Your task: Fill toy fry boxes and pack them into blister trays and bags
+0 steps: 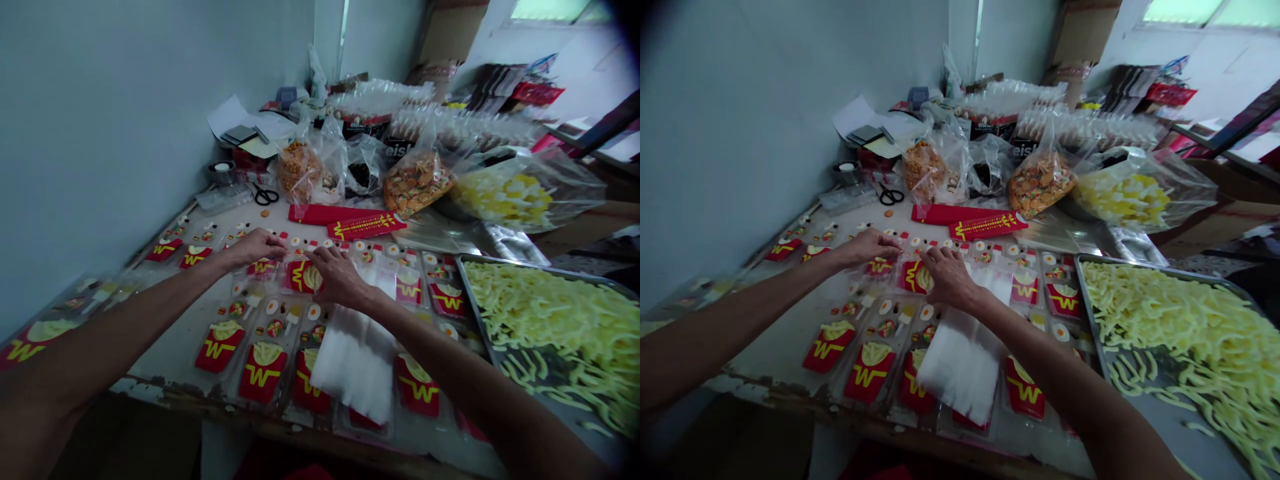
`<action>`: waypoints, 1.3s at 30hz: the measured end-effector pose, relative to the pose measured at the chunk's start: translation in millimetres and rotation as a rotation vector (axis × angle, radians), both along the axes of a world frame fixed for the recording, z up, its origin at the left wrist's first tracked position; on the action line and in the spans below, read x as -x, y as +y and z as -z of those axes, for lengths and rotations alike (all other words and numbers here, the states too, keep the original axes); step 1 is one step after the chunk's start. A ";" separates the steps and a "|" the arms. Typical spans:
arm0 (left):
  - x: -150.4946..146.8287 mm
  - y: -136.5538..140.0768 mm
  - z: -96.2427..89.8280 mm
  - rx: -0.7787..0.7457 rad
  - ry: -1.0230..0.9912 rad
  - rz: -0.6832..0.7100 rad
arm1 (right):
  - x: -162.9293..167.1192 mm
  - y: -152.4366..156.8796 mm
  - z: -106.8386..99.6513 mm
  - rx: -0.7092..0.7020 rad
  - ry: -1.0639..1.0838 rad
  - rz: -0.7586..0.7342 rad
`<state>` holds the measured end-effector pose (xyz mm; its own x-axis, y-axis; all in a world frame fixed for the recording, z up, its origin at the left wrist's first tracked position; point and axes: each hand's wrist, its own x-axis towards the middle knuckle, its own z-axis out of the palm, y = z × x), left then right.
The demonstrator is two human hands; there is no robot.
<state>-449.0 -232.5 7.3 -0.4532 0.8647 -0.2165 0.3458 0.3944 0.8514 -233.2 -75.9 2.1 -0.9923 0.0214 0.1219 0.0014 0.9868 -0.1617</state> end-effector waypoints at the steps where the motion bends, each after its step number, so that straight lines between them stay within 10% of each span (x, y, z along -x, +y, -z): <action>1: -0.1 -0.5 -2.8 0.006 0.001 0.006 | 0.2 -0.3 0.1 0.000 0.004 0.006; 9: -2.2 23.0 -26.9 0.093 -0.178 0.250 | 2.1 -16.8 0.2 0.043 0.016 0.034; 12: -17.8 23.9 -30.6 0.041 0.163 0.321 | 4.9 -25.7 -1.4 0.060 0.003 0.052; 18: -80.9 -18.5 -2.6 -0.026 1.004 -0.179 | 23.6 -39.8 12.6 0.102 -0.039 0.196; 25: -93.7 -27.2 11.2 0.315 1.001 -0.052 | -6.3 -43.3 5.1 0.000 -0.074 0.308; 39: -116.4 -6.4 -18.2 0.264 0.970 -0.130 | -36.4 -51.6 -4.3 0.090 0.018 0.372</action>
